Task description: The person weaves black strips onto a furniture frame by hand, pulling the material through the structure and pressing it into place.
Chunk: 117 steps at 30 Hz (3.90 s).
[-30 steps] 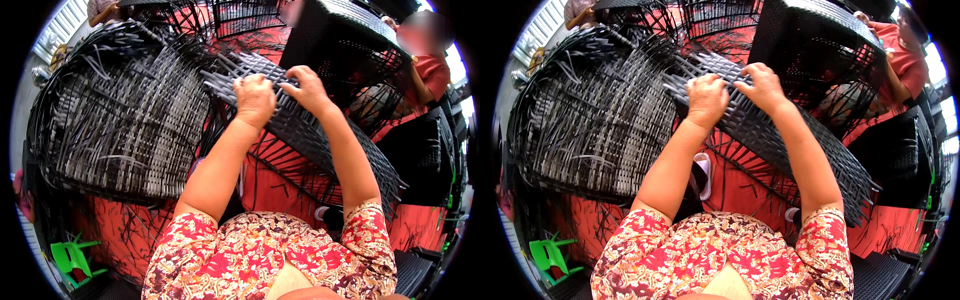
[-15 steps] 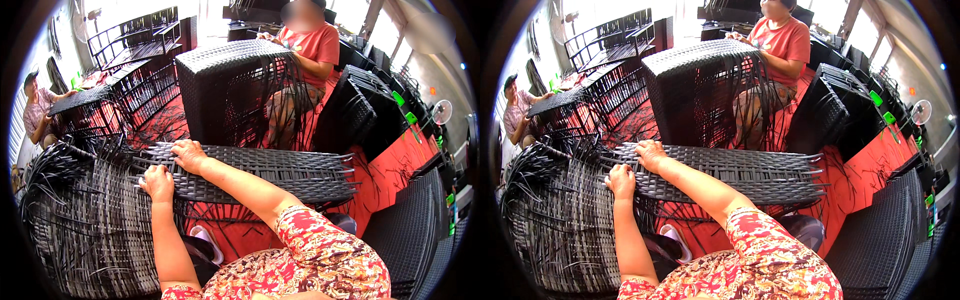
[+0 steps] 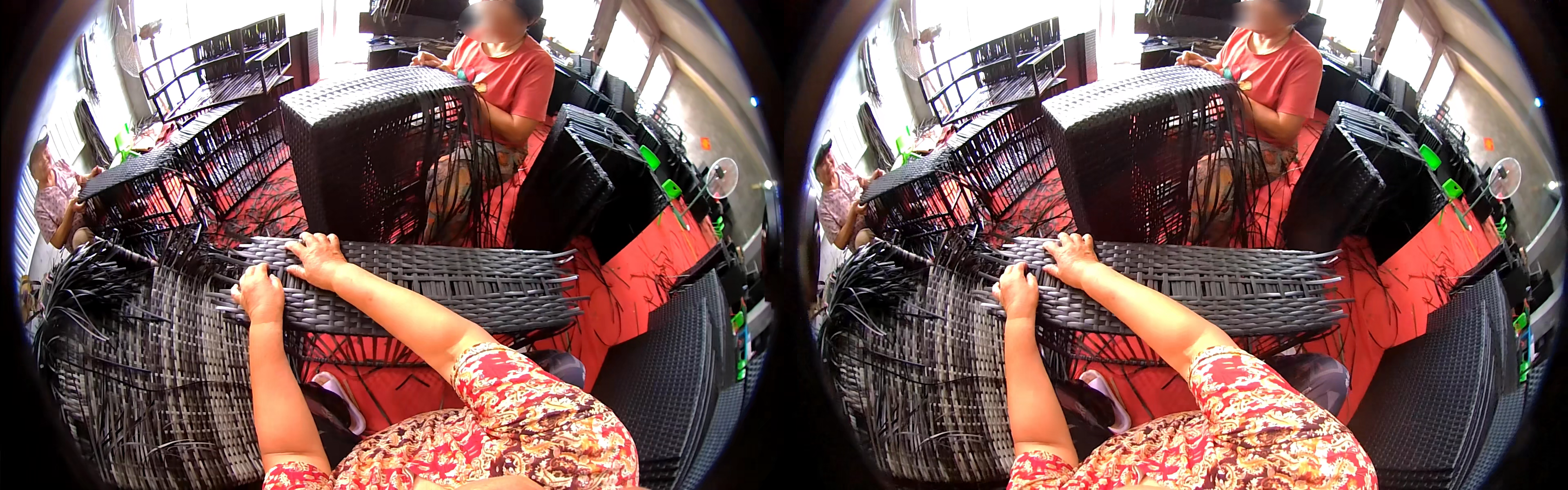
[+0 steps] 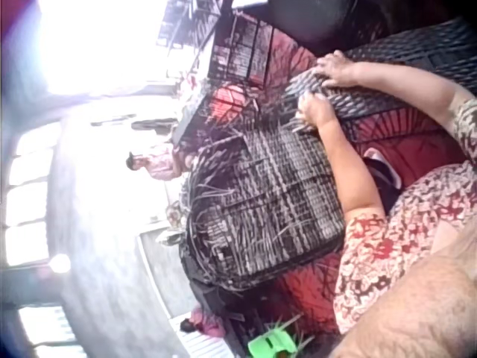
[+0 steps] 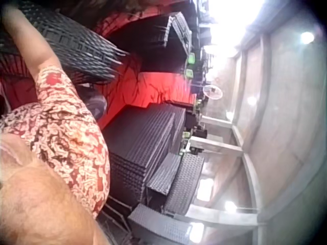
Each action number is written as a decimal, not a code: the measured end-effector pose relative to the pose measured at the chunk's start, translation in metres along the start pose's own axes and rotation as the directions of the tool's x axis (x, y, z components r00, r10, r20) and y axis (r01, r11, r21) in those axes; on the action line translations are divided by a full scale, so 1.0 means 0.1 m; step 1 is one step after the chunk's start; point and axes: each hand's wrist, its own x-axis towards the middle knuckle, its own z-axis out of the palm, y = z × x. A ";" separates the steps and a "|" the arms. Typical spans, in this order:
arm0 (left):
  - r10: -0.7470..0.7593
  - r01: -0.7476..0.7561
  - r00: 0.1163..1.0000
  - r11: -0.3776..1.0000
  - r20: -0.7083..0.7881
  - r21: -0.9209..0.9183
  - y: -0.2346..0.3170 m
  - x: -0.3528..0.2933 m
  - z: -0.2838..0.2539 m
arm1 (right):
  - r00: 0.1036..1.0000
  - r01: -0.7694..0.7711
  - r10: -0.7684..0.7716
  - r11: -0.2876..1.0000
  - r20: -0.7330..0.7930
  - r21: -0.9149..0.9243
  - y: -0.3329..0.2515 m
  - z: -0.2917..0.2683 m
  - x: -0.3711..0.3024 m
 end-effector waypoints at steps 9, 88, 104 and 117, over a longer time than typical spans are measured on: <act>0.053 -0.032 0.987 0.990 -0.149 0.139 0.27 -0.09 -0.08 | 0.997 0.048 -0.044 0.997 -0.056 0.063 0.02 -0.14 -0.15; 0.360 -0.358 0.901 0.932 0.240 -0.055 1.41 -0.48 0.26 | 0.957 -0.059 0.116 0.975 -0.265 0.212 1.20 -0.64 -1.21; 0.364 -0.361 0.903 0.931 0.229 -0.055 1.40 -0.48 0.27 | 0.960 -0.072 0.123 0.976 -0.251 0.206 1.17 -0.67 -1.21; 0.354 -0.352 0.903 0.934 0.243 -0.055 1.41 -0.48 0.26 | 0.961 -0.077 0.127 0.976 -0.244 0.205 1.18 -0.65 -1.21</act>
